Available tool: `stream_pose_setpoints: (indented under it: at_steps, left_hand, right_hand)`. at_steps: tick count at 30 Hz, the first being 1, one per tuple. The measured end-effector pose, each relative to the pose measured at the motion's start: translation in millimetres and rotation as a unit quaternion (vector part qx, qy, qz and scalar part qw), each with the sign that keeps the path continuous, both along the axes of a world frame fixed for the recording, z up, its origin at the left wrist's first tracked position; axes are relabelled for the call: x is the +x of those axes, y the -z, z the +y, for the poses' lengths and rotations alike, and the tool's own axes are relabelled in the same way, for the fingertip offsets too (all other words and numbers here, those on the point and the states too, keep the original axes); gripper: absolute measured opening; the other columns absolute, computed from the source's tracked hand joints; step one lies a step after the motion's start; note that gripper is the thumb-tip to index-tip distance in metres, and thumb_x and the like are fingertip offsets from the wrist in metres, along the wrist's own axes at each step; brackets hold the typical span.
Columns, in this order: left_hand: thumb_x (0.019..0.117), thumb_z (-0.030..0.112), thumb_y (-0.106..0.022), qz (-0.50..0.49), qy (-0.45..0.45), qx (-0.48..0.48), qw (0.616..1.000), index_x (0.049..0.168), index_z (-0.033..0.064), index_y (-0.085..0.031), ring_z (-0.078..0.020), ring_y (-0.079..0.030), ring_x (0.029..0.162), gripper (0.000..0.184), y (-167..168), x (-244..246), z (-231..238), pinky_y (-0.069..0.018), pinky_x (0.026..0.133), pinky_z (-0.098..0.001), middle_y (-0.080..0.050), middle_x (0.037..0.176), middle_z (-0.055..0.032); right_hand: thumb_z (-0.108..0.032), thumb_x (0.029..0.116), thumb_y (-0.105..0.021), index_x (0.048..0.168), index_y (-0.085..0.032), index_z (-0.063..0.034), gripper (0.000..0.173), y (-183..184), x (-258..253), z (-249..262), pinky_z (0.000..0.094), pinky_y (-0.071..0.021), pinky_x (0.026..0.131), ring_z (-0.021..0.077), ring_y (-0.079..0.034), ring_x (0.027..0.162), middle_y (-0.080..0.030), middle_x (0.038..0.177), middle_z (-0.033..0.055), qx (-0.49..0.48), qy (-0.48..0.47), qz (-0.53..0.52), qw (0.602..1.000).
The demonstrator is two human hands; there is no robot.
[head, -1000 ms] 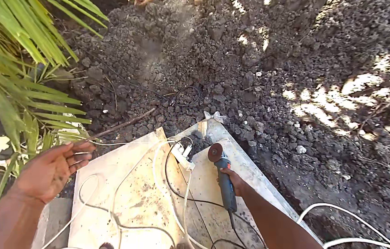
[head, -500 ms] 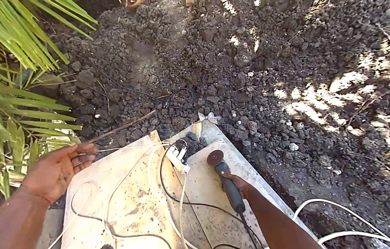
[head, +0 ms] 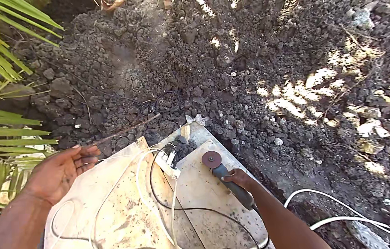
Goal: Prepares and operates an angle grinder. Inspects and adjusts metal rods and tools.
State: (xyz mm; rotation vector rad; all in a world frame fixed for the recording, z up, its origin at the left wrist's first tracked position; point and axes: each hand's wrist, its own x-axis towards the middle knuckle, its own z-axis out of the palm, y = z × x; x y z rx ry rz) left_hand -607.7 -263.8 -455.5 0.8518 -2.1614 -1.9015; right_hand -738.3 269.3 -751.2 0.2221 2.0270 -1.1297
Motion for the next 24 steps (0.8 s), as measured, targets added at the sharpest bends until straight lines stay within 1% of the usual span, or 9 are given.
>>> stream_pose_setpoints:
  at_steps: [2,5,7,8,12,16,20,22,24]
  left_hand:
    - [0.1110,0.032,-0.031,-0.002,0.000,0.000,1.000,0.116,0.0072,-0.069,-0.0164,-0.072,0.092,0.045,0.2,-5.6,4.6,-0.0587,0.083,-0.0313,-0.073,0.111,-0.0065]
    - [0.1106,0.033,-0.032,0.006,-0.002,0.007,1.000,0.117,0.0077,-0.068,-0.0165,-0.072,0.093,0.045,0.2,-12.5,10.6,-0.0586,0.083,-0.0318,-0.073,0.114,-0.0062]
    - [0.1106,0.034,-0.031,0.015,0.008,0.009,1.000,0.119,0.0083,-0.069,-0.0166,-0.072,0.095,0.046,1.1,-16.9,13.0,-0.0584,0.084,-0.0326,-0.073,0.116,-0.0059]
    - [0.1106,0.034,-0.031,0.020,0.010,0.009,1.000,0.119,0.0084,-0.069,-0.0165,-0.071,0.094,0.047,1.1,-19.6,15.5,-0.0584,0.084,-0.0327,-0.073,0.116,-0.0055]
    - [0.1108,0.035,-0.030,0.018,0.019,0.011,1.000,0.119,0.0093,-0.069,-0.0161,-0.071,0.094,0.047,2.7,-28.6,21.5,-0.0584,0.084,-0.0326,-0.073,0.115,-0.0050]
    - [0.1105,0.032,-0.032,0.023,0.042,-0.007,0.999,0.120,0.0076,-0.069,-0.0175,-0.072,0.094,0.045,4.5,-35.2,28.5,-0.0589,0.083,-0.0333,-0.073,0.116,-0.0073]
    - [0.1102,0.027,-0.034,0.047,0.113,-0.041,0.992,0.124,0.0059,-0.067,-0.0194,-0.073,0.094,0.042,5.8,-39.9,42.3,-0.0601,0.083,-0.0333,-0.072,0.121,-0.0097]
    - [0.1109,0.028,-0.035,0.056,0.146,-0.043,0.987,0.124,0.0050,-0.066,-0.0213,-0.073,0.094,0.041,5.7,-41.1,51.4,-0.0596,0.084,-0.0344,-0.072,0.121,-0.0103]
    - [0.1077,0.030,-0.038,0.072,0.192,-0.034,0.978,0.122,0.0037,-0.068,-0.0235,-0.072,0.096,0.042,5.7,-45.7,56.1,-0.0599,0.086,-0.0362,-0.072,0.120,-0.0122]
  right_hand:
    - [-0.048,0.0733,-0.090,0.110,-0.071,-0.0030,0.061,0.6,2.8,2.1,0.0479,-0.0585,0.086,0.0265,-0.072,0.090,-0.074,0.098,0.0151,0.053,-0.017,0.035,0.998]
    - [-0.052,0.0751,-0.087,0.105,-0.074,-0.0072,0.056,-6.9,5.5,1.6,0.0524,-0.0566,0.087,0.0271,-0.071,0.091,-0.074,0.096,0.0130,0.110,-0.056,0.067,0.990]
    - [-0.053,0.0767,-0.086,0.100,-0.075,-0.0084,0.051,-8.9,9.4,1.0,0.0535,-0.0563,0.086,0.0271,-0.071,0.089,-0.074,0.093,0.0117,0.120,-0.064,0.079,0.988]
    - [-0.053,0.0773,-0.085,0.100,-0.076,-0.0090,0.050,-9.3,10.7,0.7,0.0535,-0.0563,0.086,0.0269,-0.071,0.089,-0.074,0.093,0.0112,0.121,-0.064,0.082,0.987]
    - [-0.053,0.0793,-0.083,0.103,-0.076,-0.0097,0.050,-9.0,15.1,0.2,0.0533,-0.0545,0.090,0.0264,-0.070,0.095,-0.074,0.098,0.0110,0.136,-0.074,0.075,0.985]
    - [-0.052,0.0827,-0.081,0.108,-0.075,-0.0098,0.049,-10.1,16.1,5.5,0.0521,-0.0531,0.094,0.0259,-0.069,0.101,-0.074,0.103,0.0110,0.150,-0.095,0.067,0.982]
    - [-0.051,0.0827,-0.080,0.117,-0.073,-0.0103,0.053,-7.2,18.2,8.2,0.0516,-0.0528,0.098,0.0262,-0.069,0.106,-0.073,0.111,0.0113,0.149,-0.109,0.068,0.980]
    - [-0.052,0.0815,-0.080,0.124,-0.071,-0.0104,0.060,-5.1,18.7,13.8,0.0526,-0.0517,0.100,0.0274,-0.068,0.110,-0.072,0.116,0.0125,0.149,-0.125,0.067,0.979]
    - [-0.055,0.0808,-0.080,0.134,-0.064,-0.0084,0.073,-6.2,15.1,23.3,0.0544,-0.0492,0.105,0.0305,-0.065,0.118,-0.069,0.126,0.0158,0.152,-0.146,0.057,0.976]
